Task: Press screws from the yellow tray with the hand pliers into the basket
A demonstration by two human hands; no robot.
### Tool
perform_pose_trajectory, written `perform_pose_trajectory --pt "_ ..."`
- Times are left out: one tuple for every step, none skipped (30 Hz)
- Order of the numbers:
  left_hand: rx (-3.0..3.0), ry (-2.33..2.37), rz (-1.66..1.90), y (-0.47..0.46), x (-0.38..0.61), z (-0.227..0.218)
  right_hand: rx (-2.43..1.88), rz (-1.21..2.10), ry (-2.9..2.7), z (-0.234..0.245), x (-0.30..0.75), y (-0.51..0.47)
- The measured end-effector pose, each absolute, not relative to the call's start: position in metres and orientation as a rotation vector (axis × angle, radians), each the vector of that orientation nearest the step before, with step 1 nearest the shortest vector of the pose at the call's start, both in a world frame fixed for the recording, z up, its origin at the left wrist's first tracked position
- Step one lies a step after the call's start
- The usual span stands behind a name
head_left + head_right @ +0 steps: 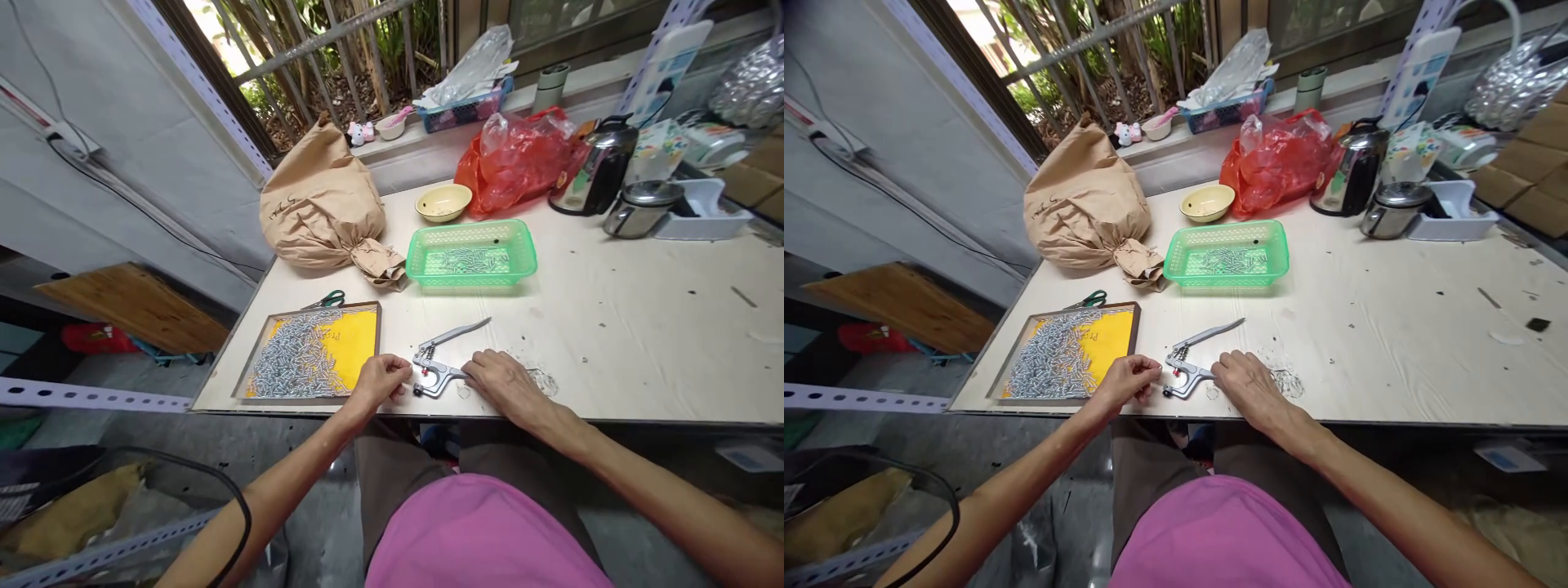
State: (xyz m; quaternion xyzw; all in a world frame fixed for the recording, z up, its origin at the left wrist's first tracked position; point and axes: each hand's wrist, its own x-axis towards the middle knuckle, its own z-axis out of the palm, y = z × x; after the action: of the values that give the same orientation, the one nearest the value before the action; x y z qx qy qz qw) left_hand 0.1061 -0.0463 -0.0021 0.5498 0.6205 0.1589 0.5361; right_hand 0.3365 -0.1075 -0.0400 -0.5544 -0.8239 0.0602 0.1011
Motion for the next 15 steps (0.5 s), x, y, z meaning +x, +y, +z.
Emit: perform_pose_trajectory --pt "1.307 1.482 0.344 -0.047 0.109 -0.004 -1.641 0.166 -2.437 -0.04 0.337 -0.108" --pt "1.295 1.481 0.314 -0.047 0.112 -0.006 -1.645 0.162 -2.438 -0.039 0.338 -0.108" --pt "1.271 1.471 0.287 -0.046 0.114 -0.009 -1.645 0.162 -2.44 -0.039 0.338 -0.108" --pt "1.239 1.455 0.267 -0.046 0.115 -0.011 -1.643 0.163 -2.441 -0.039 0.338 -0.107" --pt "1.206 1.438 0.256 -0.045 0.116 -0.013 -1.644 0.164 -2.44 -0.04 0.339 -0.107" --pt "1.18 1.426 0.252 -0.044 0.117 -0.015 -1.645 0.167 -2.438 -0.04 0.339 -0.107" --pt "1.163 1.422 0.251 -0.043 0.118 -0.016 -1.645 0.17 -2.437 -0.04 0.339 -0.107" --pt "1.155 1.424 0.249 -0.042 0.118 -0.016 -1.645 0.173 -2.435 -0.04 0.339 -0.107" --pt "1.149 1.431 0.242 -0.042 0.118 -0.016 -1.647 0.175 -2.435 -0.04 0.339 -0.107" --pt "1.139 1.44 0.229 -0.041 0.119 -0.017 -1.648 0.176 -2.435 -0.04 0.338 -0.108" --pt "1.126 1.449 0.211 -0.042 0.119 -0.017 -1.653 0.176 -2.433 -0.039 0.338 -0.108" --pt "1.112 1.459 0.194 -0.042 0.119 -0.017 -1.659 0.176 -2.43 -0.039 0.338 -0.108" --pt "1.1 1.465 0.181 -0.042 0.12 -0.017 -1.665 0.176 -2.426 -0.038 0.338 -0.109" --pt "1.094 1.47 0.173 -0.043 0.12 -0.017 -1.668 0.177 -2.421 -0.037 0.338 -0.109" --pt "1.095 1.473 0.166 -0.043 0.12 -0.017 -1.671 0.178 -2.415 -0.037 0.338 -0.109"
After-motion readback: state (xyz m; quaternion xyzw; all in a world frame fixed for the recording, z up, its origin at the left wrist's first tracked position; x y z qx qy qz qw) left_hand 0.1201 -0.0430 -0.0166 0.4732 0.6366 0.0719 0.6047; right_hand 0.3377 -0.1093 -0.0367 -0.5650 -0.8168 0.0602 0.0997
